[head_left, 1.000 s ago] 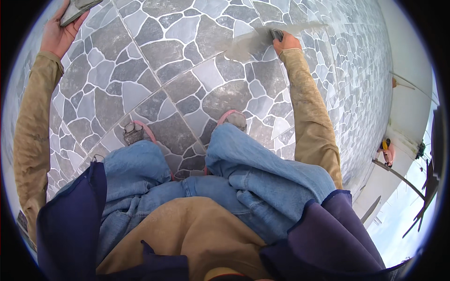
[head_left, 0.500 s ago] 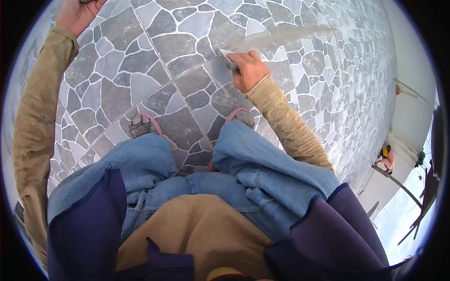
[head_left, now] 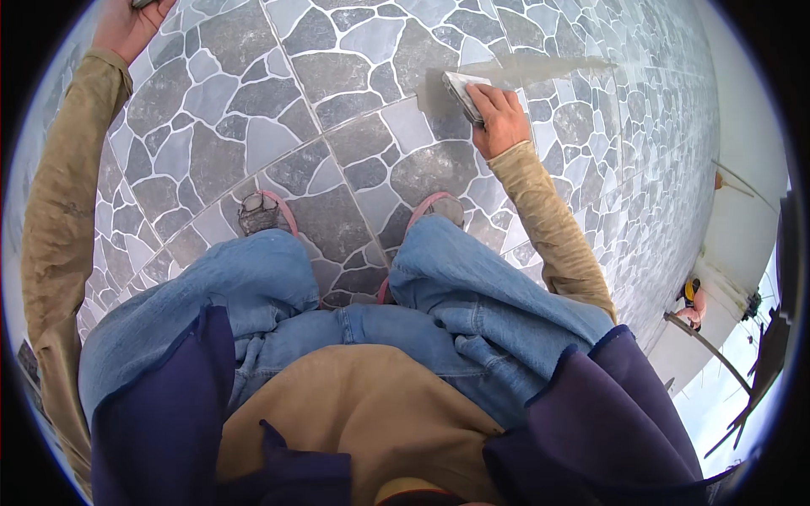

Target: The person applies grout to the joints between floor tiles using a rubber float. The person moves the float across the tile joints to fill them, picks up excess grout from the tiles with a small trowel and the float, and repeats the process along the tile lines.

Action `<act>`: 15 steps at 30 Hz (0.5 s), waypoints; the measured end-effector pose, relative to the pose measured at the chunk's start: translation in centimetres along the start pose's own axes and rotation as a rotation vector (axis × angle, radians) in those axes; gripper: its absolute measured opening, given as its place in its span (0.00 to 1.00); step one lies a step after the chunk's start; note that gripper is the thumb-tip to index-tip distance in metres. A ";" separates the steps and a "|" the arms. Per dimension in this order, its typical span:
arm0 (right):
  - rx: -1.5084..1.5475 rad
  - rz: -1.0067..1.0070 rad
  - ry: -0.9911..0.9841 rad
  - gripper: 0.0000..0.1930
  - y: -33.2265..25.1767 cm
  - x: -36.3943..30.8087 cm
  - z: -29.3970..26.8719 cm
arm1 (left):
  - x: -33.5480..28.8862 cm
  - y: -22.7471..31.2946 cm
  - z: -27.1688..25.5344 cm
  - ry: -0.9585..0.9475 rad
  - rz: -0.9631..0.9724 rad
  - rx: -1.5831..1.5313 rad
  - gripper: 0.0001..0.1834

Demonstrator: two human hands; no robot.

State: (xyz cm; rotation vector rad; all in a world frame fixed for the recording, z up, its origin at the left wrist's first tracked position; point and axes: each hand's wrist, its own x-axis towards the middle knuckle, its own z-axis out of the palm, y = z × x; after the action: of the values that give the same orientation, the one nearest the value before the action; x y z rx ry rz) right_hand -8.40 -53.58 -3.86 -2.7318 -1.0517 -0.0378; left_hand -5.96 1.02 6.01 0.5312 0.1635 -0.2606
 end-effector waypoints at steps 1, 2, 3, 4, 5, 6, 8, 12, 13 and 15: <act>0.015 -0.001 0.008 0.31 -0.3 0.6 0.9 | -0.6 -0.1 0.5 -0.013 -0.074 -0.155 0.28; 0.003 -0.004 0.065 0.30 -0.1 0.7 1.4 | -0.2 -0.2 -0.1 0.004 -0.004 -0.027 0.28; -0.008 -0.008 0.123 0.29 0.3 0.7 1.8 | 0.0 -0.5 -0.5 0.014 0.035 0.054 0.27; -0.018 -0.003 0.119 0.29 0.9 0.2 1.9 | 0.3 -0.7 -1.0 0.021 0.052 0.095 0.27; -0.042 0.142 0.149 0.28 1.7 -0.2 2.4 | -0.4 -0.6 -1.0 0.034 0.065 0.119 0.27; -0.082 0.293 0.172 0.27 2.7 -0.7 2.3 | -0.4 -0.8 -1.0 0.033 0.067 0.127 0.27; -0.097 0.328 0.144 0.26 4.4 -0.8 2.0 | -0.3 -0.9 -1.0 0.043 0.076 0.147 0.27; -0.107 0.329 -0.010 0.21 3.4 1.1 2.3 | 0.0 -0.7 -1.5 0.077 0.087 0.189 0.27; -0.106 0.344 -0.115 0.20 2.3 1.7 2.6 | -0.1 -0.9 -1.5 0.084 0.086 0.199 0.27; -0.024 0.284 -0.135 0.18 -1.6 2.4 3.3 | -0.2 -0.8 -1.4 0.106 0.088 0.218 0.26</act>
State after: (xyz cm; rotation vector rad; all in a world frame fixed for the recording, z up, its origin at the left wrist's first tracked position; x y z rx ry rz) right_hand -7.85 -50.15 -6.51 -2.9113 -0.6872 0.1815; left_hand -6.52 1.12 4.45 0.7677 0.2158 -0.1655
